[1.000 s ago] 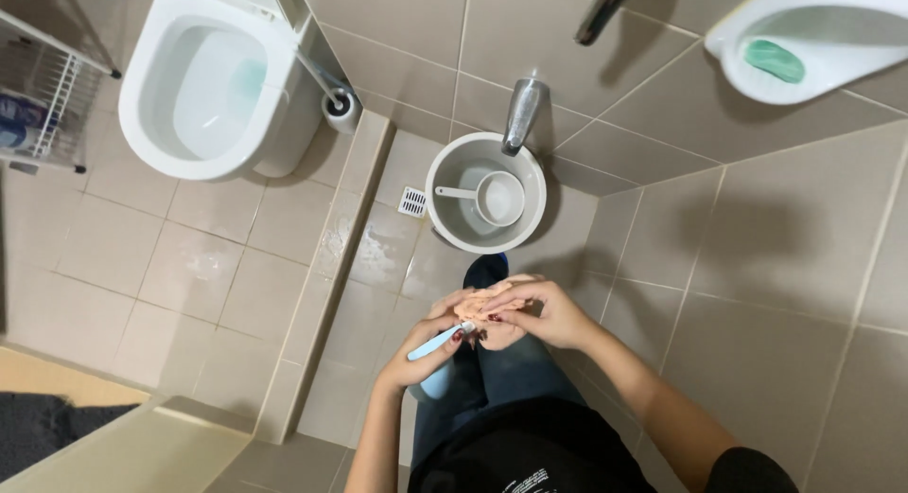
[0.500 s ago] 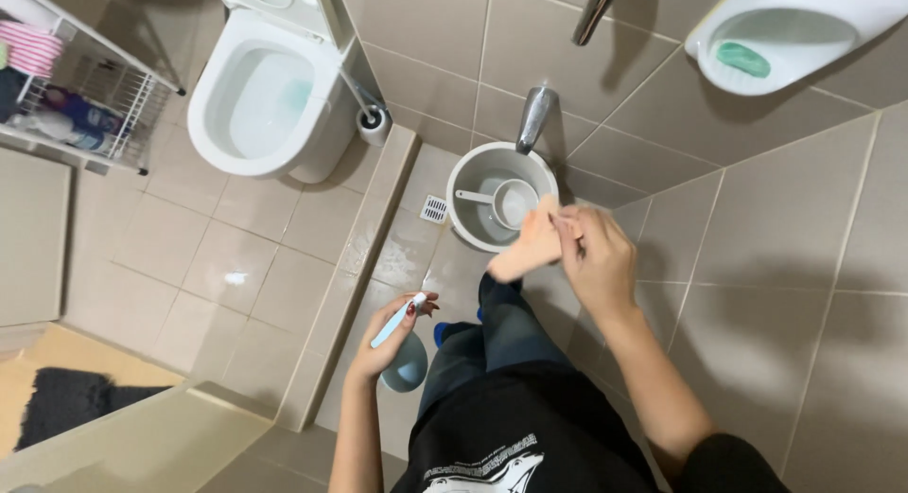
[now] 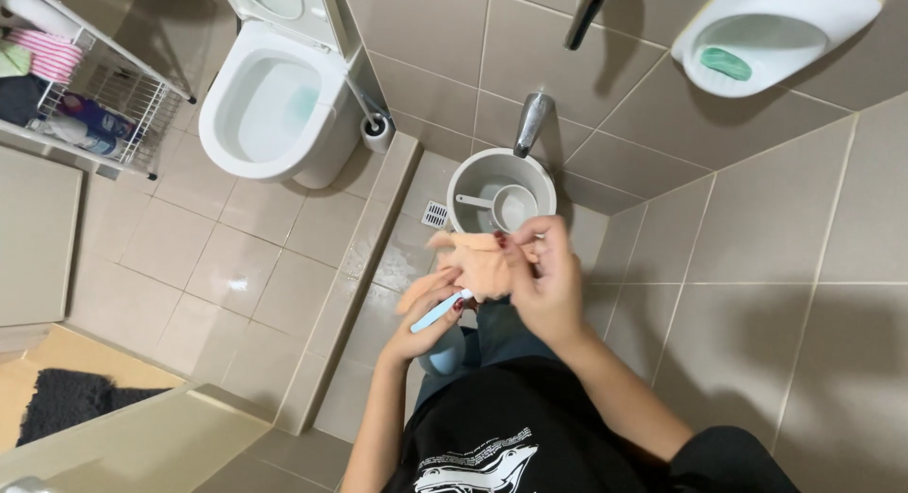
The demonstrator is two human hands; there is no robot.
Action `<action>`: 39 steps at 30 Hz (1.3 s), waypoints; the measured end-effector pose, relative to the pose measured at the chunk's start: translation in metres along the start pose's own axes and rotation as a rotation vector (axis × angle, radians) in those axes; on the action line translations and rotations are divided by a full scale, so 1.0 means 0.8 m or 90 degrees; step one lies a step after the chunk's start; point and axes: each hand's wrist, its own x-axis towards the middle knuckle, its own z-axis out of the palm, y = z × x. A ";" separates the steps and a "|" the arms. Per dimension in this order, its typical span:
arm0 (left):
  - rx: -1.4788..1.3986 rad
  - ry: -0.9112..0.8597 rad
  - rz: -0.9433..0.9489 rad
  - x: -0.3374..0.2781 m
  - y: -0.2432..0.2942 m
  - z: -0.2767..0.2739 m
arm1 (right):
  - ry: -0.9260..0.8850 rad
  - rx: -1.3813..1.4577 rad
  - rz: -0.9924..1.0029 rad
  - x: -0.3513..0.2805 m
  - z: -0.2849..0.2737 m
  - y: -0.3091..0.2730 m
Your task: Cleaning bathroom walls and fixtures using a spray bottle and a cloth.
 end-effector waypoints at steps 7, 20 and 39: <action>-0.054 0.001 0.010 0.014 0.037 0.007 | 0.105 0.236 0.339 -0.015 -0.103 0.110; 0.004 -0.125 0.013 0.036 0.090 0.058 | -0.204 0.823 0.868 -0.150 -0.005 0.229; 0.015 -0.087 0.002 0.071 0.033 0.048 | 0.008 0.069 0.650 -0.038 -0.030 0.410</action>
